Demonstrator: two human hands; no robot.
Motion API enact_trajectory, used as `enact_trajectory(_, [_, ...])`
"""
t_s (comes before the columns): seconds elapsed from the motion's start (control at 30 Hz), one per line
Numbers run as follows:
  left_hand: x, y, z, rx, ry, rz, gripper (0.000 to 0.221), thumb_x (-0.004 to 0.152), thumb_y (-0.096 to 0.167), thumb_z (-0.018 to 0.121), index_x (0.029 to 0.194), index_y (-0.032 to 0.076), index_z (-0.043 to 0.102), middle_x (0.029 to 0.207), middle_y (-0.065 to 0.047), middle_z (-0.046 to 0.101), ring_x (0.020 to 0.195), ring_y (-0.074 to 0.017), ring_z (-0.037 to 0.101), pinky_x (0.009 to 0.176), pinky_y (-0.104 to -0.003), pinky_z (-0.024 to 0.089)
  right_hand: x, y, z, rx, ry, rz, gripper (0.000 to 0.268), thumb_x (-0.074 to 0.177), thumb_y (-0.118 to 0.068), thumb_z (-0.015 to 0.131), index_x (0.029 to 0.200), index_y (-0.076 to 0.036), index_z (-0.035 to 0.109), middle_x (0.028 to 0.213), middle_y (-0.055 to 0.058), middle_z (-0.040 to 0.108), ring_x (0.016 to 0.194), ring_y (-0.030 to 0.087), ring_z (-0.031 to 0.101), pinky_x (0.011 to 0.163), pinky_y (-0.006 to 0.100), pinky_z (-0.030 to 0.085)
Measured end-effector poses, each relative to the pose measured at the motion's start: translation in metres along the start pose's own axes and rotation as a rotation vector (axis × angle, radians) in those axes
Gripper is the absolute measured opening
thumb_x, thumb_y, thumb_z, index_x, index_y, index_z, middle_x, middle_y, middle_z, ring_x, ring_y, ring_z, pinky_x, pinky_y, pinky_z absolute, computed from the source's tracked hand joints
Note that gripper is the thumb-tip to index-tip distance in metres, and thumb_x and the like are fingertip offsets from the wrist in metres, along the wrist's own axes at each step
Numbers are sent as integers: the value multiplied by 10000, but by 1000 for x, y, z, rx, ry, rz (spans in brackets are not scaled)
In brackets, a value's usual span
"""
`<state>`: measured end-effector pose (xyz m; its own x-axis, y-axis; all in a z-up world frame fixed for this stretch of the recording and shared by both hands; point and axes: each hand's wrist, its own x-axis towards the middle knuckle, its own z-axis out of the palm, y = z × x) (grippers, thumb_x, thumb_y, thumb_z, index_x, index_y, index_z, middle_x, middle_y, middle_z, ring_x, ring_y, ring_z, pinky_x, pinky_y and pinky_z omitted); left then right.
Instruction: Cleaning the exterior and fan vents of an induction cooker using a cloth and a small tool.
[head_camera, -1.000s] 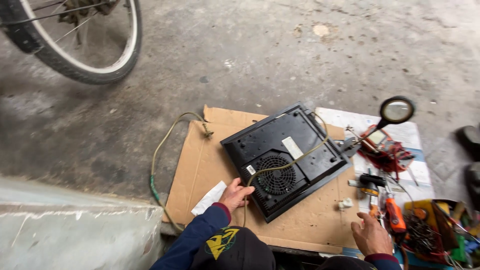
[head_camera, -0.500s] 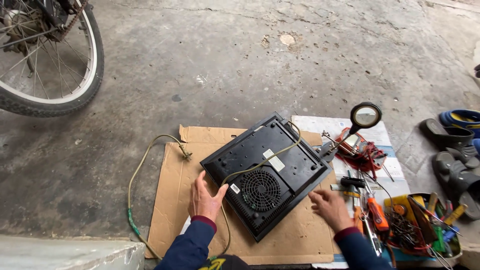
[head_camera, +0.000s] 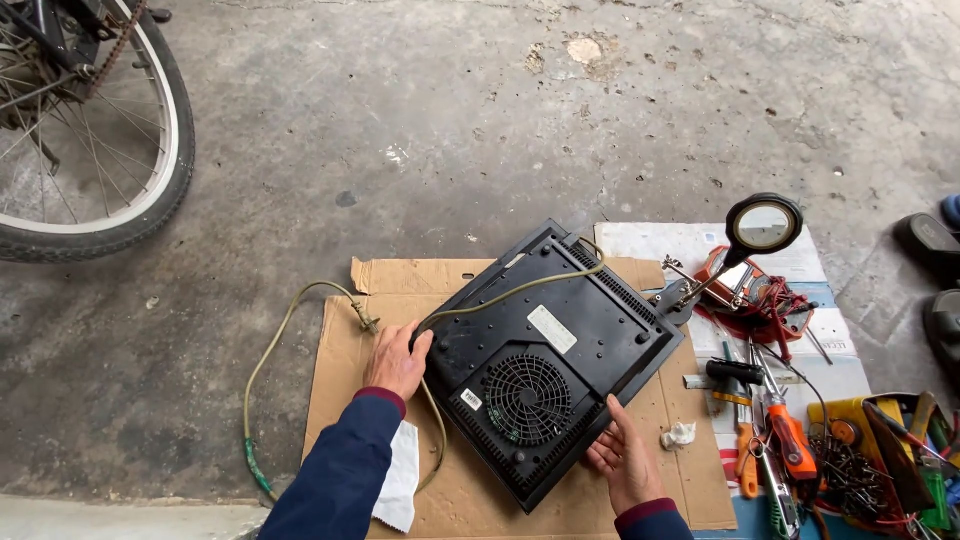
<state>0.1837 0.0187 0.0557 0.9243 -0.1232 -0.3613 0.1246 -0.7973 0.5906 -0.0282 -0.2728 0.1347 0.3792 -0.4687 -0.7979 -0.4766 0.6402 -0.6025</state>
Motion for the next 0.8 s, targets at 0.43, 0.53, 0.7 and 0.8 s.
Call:
enact_trajectory(0.43, [-68, -64, 60, -98, 189, -14, 538, 1100, 504, 461, 1065, 88, 801, 1212, -125, 734, 1180, -359, 667, 1041, -509, 511, -78, -25, 34, 54, 6, -107, 641, 854, -207, 810, 1451, -4, 699, 1338, 178, 769, 1194, 322, 720, 1046, 450, 591])
enact_trajectory(0.53, [-81, -65, 72, -174, 169, -39, 575, 1102, 519, 442, 1050, 65, 792, 1218, -132, 748, 1177, -361, 671, 1062, -502, 500, -87, -38, 31, -16, 83, -218, 677, 806, -238, 857, 1390, 28, 644, 1268, 218, 755, 1072, 333, 737, 927, 465, 632])
enact_trajectory(0.7, [-106, -63, 87, -337, 97, -250, 692, 1056, 607, 360, 1464, 208, 752, 1499, -120, 696, 1364, -345, 657, 1152, -458, 486, -115, -54, 32, -324, 164, -356, 675, 752, -330, 891, 1324, -26, 701, 1292, 143, 791, 1139, 251, 752, 986, 385, 601])
enact_trajectory(0.8, [-110, -70, 96, -320, 130, -191, 635, 1078, 569, 361, 1530, 290, 709, 1320, -134, 737, 1294, -340, 669, 1098, -461, 503, -116, -50, 26, -596, 172, -367, 1307, 698, -701, 786, 1698, 5, 327, 1753, 232, 400, 1621, 342, 422, 1320, 510, 360])
